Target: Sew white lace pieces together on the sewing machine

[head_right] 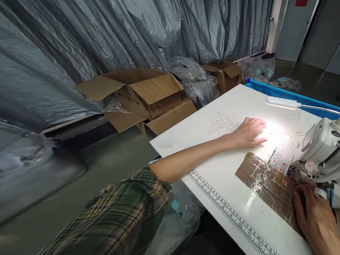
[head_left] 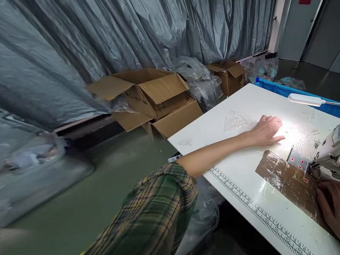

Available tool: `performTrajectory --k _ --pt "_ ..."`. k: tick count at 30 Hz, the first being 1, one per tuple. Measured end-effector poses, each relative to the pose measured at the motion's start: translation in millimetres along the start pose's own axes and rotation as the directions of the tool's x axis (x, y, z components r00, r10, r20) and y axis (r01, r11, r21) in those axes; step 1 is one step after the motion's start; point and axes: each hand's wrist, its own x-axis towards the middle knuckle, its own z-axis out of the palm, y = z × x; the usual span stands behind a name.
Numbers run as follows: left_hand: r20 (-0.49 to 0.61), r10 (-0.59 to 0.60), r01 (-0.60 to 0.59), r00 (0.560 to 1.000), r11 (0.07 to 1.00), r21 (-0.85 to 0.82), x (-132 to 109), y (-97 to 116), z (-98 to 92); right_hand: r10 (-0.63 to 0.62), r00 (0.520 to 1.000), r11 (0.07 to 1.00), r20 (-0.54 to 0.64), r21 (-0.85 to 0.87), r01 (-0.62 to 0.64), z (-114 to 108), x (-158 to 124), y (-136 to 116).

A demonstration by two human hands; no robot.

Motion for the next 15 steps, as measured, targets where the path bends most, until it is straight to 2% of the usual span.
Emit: performTrajectory --k 3,6,11,15 --pt "0.025 -0.248 0.250 0.968 0.966 -0.069 -26 -22 -13.6 0.001 1.000 1.000 -0.004 -0.001 -0.001 -3 3 -2" --pt "0.065 -0.371 0.377 0.926 0.908 -0.183 -44 -36 -14.1 0.022 1.000 1.000 0.008 -0.002 -0.022 -6 6 -4" --pt "0.044 -0.379 0.374 0.924 0.878 -0.298 -55 -39 -7.8 0.042 0.999 0.999 -0.024 -0.016 -0.043 -13 10 -7" --pt "-0.017 -0.372 0.339 0.928 0.862 -0.377 -56 -34 -13.8 0.005 1.000 1.000 0.001 -0.005 -0.005 -20 10 -9"
